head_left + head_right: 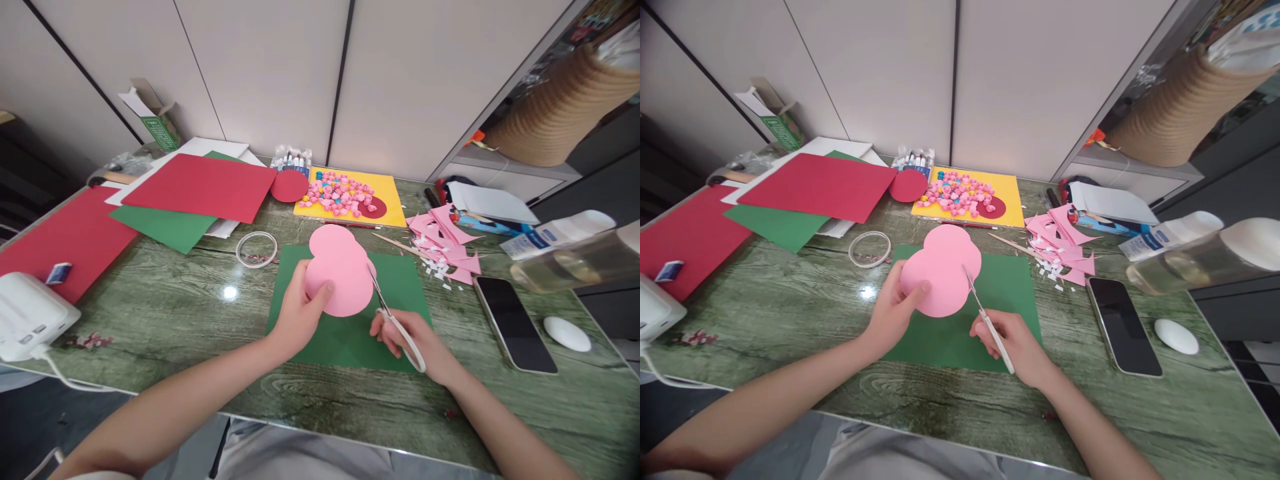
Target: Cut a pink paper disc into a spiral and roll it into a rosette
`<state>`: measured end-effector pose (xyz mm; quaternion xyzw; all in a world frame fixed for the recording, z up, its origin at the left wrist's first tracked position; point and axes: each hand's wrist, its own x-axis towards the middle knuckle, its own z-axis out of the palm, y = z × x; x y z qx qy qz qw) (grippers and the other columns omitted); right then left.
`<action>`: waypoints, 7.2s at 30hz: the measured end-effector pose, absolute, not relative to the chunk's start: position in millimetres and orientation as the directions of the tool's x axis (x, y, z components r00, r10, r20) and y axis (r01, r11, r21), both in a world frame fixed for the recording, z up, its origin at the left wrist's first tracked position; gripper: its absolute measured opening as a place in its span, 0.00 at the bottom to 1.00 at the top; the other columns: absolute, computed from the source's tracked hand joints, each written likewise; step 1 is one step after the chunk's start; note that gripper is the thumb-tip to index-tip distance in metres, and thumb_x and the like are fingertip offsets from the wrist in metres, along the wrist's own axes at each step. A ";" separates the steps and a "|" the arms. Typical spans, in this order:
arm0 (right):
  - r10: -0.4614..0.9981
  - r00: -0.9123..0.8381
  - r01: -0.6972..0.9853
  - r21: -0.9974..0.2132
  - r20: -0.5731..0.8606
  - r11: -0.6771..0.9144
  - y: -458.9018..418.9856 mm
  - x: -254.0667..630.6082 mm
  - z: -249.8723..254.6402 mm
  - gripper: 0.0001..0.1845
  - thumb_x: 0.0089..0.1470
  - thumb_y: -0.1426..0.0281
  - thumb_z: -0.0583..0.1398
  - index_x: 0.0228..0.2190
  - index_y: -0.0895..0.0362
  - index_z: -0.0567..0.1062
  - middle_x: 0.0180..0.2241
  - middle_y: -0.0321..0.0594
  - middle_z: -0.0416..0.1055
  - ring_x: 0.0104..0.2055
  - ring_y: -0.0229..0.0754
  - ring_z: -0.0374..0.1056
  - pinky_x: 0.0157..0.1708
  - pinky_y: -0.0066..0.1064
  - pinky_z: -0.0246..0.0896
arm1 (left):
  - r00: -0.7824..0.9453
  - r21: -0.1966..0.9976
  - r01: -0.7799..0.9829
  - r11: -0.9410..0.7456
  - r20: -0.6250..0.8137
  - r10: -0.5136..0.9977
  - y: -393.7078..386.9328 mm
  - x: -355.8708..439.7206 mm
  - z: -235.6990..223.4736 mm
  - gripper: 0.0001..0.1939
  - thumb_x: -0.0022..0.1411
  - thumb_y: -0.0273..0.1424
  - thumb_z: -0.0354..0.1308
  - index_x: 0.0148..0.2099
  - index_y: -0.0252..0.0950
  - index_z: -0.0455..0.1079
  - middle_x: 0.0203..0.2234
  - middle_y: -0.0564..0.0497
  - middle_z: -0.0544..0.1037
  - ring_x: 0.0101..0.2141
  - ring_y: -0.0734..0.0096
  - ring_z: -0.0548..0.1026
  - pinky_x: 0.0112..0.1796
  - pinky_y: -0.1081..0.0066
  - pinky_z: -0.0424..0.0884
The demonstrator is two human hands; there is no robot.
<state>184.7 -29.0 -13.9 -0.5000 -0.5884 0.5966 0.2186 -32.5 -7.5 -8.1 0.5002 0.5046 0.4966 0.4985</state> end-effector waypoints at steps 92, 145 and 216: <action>0.833 -0.416 0.361 -0.907 -0.364 -0.216 -31.8 182.5 -12.3 0.28 0.54 0.46 0.52 0.27 0.59 0.70 0.15 0.31 0.56 0.19 0.35 0.53 0.20 0.27 0.48 | 0.004 1.000 -0.030 0.008 -0.008 1.000 -8.7 -31.5 -3.0 0.12 0.59 0.35 0.57 0.44 0.37 0.62 0.38 0.51 0.70 0.39 0.69 0.69 0.39 0.72 0.67; 0.854 -0.376 0.428 -0.885 -0.359 -0.183 -31.3 189.8 -0.8 0.26 0.54 0.48 0.53 0.26 0.59 0.69 0.16 0.30 0.54 0.19 0.33 0.50 0.20 0.26 0.43 | -0.083 0.976 -0.215 0.029 -0.047 0.995 5.3 -38.3 -12.9 0.14 0.58 0.35 0.58 0.45 0.38 0.64 0.40 0.49 0.71 0.41 0.66 0.69 0.40 0.70 0.66; 0.854 -0.330 0.400 -0.879 -0.402 -0.259 -33.7 184.2 -6.6 0.19 0.56 0.56 0.54 0.26 0.58 0.70 0.14 0.29 0.54 0.18 0.33 0.51 0.19 0.26 0.44 | -0.060 0.992 -0.123 0.023 -0.030 0.998 -3.9 -32.9 -12.8 0.13 0.59 0.36 0.58 0.44 0.38 0.63 0.36 0.51 0.69 0.38 0.68 0.67 0.37 0.72 0.65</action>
